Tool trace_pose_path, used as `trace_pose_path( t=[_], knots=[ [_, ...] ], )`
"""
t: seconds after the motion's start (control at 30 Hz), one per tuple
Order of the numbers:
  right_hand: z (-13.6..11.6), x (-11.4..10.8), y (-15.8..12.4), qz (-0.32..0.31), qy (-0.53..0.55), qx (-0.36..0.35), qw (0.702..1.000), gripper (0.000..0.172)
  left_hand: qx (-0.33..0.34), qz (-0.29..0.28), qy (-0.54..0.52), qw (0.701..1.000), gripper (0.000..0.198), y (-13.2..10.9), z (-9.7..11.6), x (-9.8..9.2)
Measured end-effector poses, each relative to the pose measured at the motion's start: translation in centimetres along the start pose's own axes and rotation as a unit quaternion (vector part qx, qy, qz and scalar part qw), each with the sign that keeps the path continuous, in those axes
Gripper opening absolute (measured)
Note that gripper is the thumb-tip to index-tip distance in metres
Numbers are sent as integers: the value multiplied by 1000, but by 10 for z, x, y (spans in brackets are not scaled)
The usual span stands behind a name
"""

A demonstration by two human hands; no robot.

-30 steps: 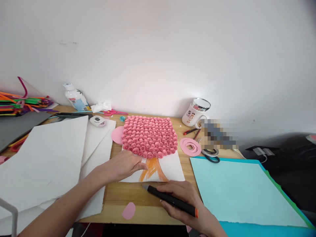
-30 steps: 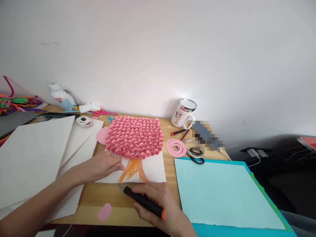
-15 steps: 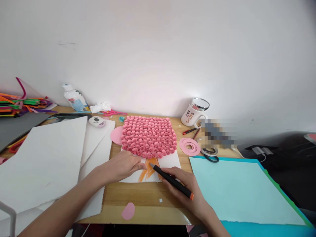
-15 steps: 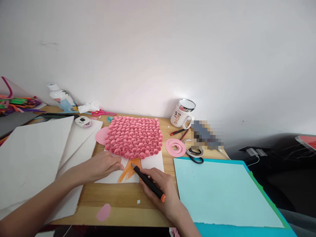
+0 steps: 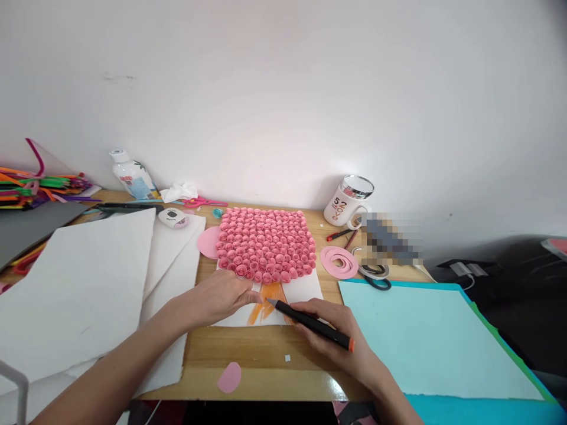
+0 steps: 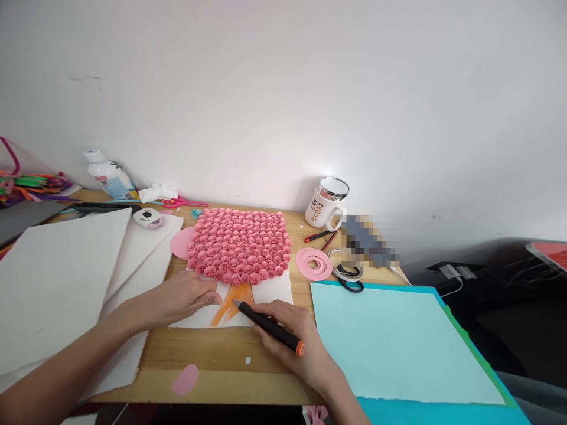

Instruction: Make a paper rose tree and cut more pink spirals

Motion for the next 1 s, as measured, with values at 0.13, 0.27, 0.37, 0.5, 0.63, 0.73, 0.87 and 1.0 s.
trace_pose_path(
  t=[0.13, 0.27, 0.37, 0.5, 0.63, 0.73, 0.87, 1.0],
  knots=[
    [-4, 10, -3, -44, -3, -8, 999, 24, 9, 14, -5, 1000, 54, 0, 1, -2],
    [-11, 18, -8, -89, 34, -25, 995, 24, 19, 31, -13, 999, 54, -1, 5, -8],
    [-4, 8, -6, -36, 31, 0, 999, 23, 19, 34, -16, 999, 54, -1, 6, -9],
    [-4, 11, -6, -40, 8, -3, 999, 27, 13, 25, -11, 1000, 54, -1, 6, -8],
    [-11, 22, -12, -83, 8, -24, 996, 24, 9, 23, -12, 1000, 53, -1, 5, -7],
    [-8, 14, -11, -45, 25, -13, 999, 24, 11, 31, -15, 999, 53, -2, 5, -9],
    [-5, 10, -8, -28, 14, -2, 1000, 27, 11, 25, -13, 1000, 55, -1, 5, -7],
    [-10, 22, -10, -79, 37, -21, 996, 24, 7, 17, -6, 1000, 54, -1, 5, -7]
  ],
)
Point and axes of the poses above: each hand's wrist, its own y-axis towards the middle knuckle, its own x-axis out of the palm, z = x × y, the point moved 10 cm from there along y, towards the middle knuckle, and after that the axes turned 5 degrees about -z, right-handed, at the moved point
